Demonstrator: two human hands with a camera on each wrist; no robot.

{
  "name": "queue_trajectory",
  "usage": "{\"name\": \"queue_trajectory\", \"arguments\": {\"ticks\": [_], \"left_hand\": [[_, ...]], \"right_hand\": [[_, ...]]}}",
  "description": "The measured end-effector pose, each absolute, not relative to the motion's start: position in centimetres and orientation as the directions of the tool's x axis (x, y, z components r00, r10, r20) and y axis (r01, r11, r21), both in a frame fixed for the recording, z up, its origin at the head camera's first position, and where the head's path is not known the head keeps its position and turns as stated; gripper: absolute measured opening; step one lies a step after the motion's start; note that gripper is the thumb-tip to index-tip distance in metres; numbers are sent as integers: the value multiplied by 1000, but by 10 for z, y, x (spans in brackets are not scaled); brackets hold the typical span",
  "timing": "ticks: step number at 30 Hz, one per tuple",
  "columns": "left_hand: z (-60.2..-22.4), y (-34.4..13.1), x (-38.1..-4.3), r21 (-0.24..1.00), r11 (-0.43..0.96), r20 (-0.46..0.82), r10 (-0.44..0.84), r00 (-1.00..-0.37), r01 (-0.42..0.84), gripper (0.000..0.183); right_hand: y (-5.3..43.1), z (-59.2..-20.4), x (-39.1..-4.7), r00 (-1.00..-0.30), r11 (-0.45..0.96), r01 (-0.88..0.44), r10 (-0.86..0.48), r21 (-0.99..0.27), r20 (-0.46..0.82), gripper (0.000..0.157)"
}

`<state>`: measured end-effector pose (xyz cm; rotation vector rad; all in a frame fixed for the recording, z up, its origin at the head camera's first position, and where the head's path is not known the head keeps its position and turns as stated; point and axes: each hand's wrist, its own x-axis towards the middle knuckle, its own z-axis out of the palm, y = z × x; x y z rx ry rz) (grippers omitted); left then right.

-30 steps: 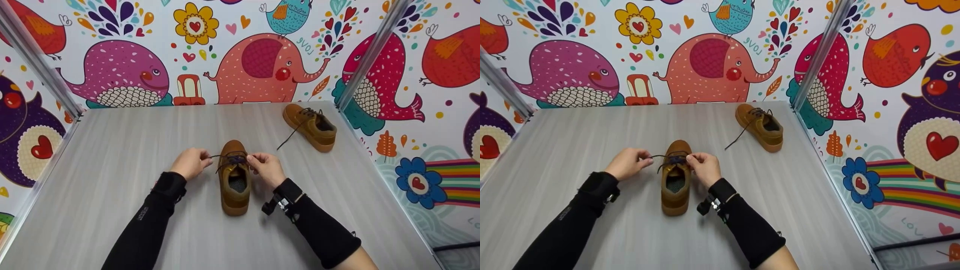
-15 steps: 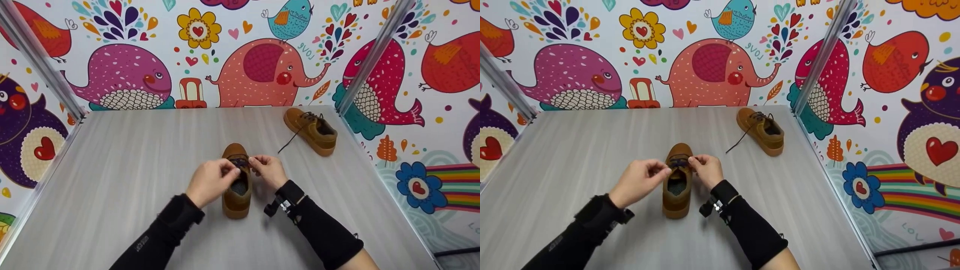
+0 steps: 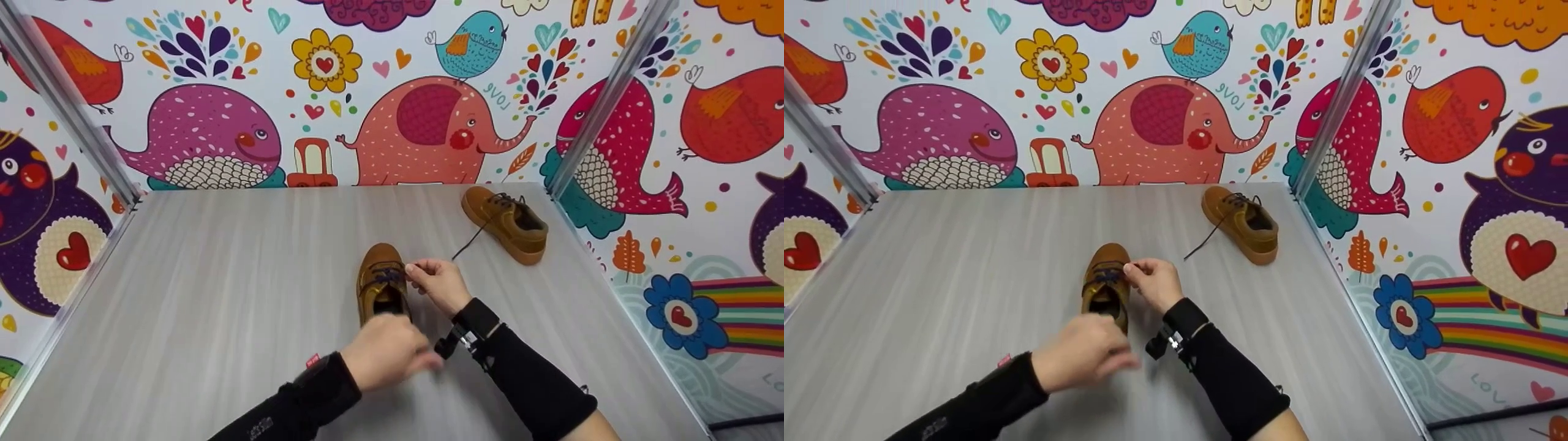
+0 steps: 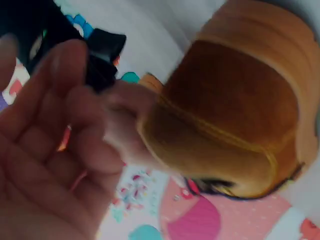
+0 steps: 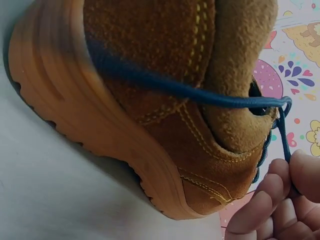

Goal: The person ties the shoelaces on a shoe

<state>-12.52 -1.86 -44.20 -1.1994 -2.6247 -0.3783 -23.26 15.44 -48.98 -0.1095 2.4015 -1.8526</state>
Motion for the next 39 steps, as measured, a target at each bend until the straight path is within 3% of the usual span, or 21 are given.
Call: {"name": "queue_trajectory", "arguments": {"ticks": [3, 5, 8, 11, 15, 22, 29, 33, 39], "left_hand": [[-439, -31, -149, 288, 679, 464, 518, -718, 676, 28], [-437, -38, -168, 382, 714, 498, 376, -781, 587, 17], [-437, -44, -192, 478, 750, 418, 263, -870, 457, 11], [-439, -44, -206, 515, 763, 300, 266, -916, 391, 15], [-444, -38, -214, 537, 759, 234, 284, -930, 367, 18], [-448, -30, -220, 529, 754, 256, 295, -920, 389, 20], [-452, -32, -219, 521, 723, 348, 304, -887, 453, 15], [-454, -36, -220, 629, 656, 316, 274, -908, 417, 14], [-453, -43, -222, 797, 552, 173, 181, -968, 246, 13]], "right_hand": [[154, -488, -233, -993, 257, 17, -108, -966, -46, 18], [153, -488, -233, -994, 263, 20, -100, -965, -47, 18], [152, -487, -233, -994, 266, 17, -103, -964, -46, 18], [151, -488, -232, -992, 272, 5, -118, -962, -38, 19], [151, -489, -232, -991, 265, -15, -133, -964, -21, 18], [152, -482, -231, -994, 264, -35, -113, -964, 5, 18], [150, -471, -225, -967, 309, -222, -191, -925, 169, 20], [154, -475, -221, -952, 300, -272, -224, -914, 210, 23], [161, -487, -208, -949, 412, -240, -289, -879, 124, 22]]}}
